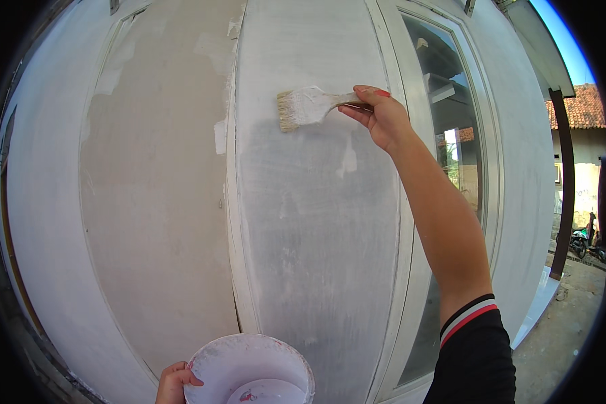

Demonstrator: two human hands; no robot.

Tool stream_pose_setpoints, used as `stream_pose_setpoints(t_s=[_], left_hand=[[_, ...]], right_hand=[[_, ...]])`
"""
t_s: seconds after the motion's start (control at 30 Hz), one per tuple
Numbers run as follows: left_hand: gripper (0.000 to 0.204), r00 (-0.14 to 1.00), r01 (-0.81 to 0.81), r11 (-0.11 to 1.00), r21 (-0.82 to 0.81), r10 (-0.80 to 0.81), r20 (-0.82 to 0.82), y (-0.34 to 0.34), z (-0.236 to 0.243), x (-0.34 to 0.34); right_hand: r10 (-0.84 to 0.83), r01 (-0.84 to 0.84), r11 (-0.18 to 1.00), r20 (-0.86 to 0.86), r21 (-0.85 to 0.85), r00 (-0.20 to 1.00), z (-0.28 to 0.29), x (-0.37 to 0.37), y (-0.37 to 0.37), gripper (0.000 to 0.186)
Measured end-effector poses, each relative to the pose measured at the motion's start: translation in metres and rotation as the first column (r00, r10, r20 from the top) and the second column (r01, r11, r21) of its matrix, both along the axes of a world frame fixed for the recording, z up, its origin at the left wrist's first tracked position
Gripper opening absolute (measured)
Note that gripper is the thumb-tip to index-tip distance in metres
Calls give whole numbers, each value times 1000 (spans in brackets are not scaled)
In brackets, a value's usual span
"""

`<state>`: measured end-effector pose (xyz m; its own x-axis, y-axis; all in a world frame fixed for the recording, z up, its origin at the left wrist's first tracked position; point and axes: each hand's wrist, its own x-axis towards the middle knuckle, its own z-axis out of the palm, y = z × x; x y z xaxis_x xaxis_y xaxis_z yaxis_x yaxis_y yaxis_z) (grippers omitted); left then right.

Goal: Painting a white wall or trim using a brush and a bucket of paint.

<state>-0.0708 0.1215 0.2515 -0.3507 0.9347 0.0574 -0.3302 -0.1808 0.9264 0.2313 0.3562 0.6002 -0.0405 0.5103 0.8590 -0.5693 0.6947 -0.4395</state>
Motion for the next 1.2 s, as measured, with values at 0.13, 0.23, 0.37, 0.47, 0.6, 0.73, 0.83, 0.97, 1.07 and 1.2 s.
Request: stream_pose_setpoints(t_s=[0.13,0.23,0.37,0.47,0.6,0.73,0.83,0.97,1.07,1.2], left_hand=[[34,987,-159,987,-10,159,9,-16,-42,-8],[30,949,-309,950,-55,311,41,-25,-72,-20],[18,859,-460,880,-118,475,193,-38,-79,-3],[10,860,-510,860,-36,511,20,-45,-81,0],[10,782,-615,785,-80,594,-188,-52,-73,2],[11,723,-682,704,-199,610,-324,-56,-67,-2],[12,716,-692,697,-188,627,-307,-57,-78,-10],[13,675,-710,699,-86,641,-366,-61,-92,-17],[13,676,-716,687,-126,635,-374,-64,-86,-14],[13,716,-689,701,-182,621,-319,-75,-95,-17]], right_hand=[[-49,39,994,90,103,995,17,12,0,19],[-209,169,957,156,237,965,35,10,-14,16],[-507,387,812,199,437,839,66,2,-37,20],[-638,479,706,176,521,750,86,-2,-49,19],[-808,578,479,74,660,585,100,-13,-70,18],[-861,635,347,-34,690,507,100,-19,-97,14],[-880,630,163,-177,759,440,97,-27,-97,13],[-828,563,-229,-463,794,315,82,-47,-77,16],[-883,519,-184,-372,835,286,64,-55,-61,14],[-902,479,-191,-345,857,258,48,-62,-68,12]])
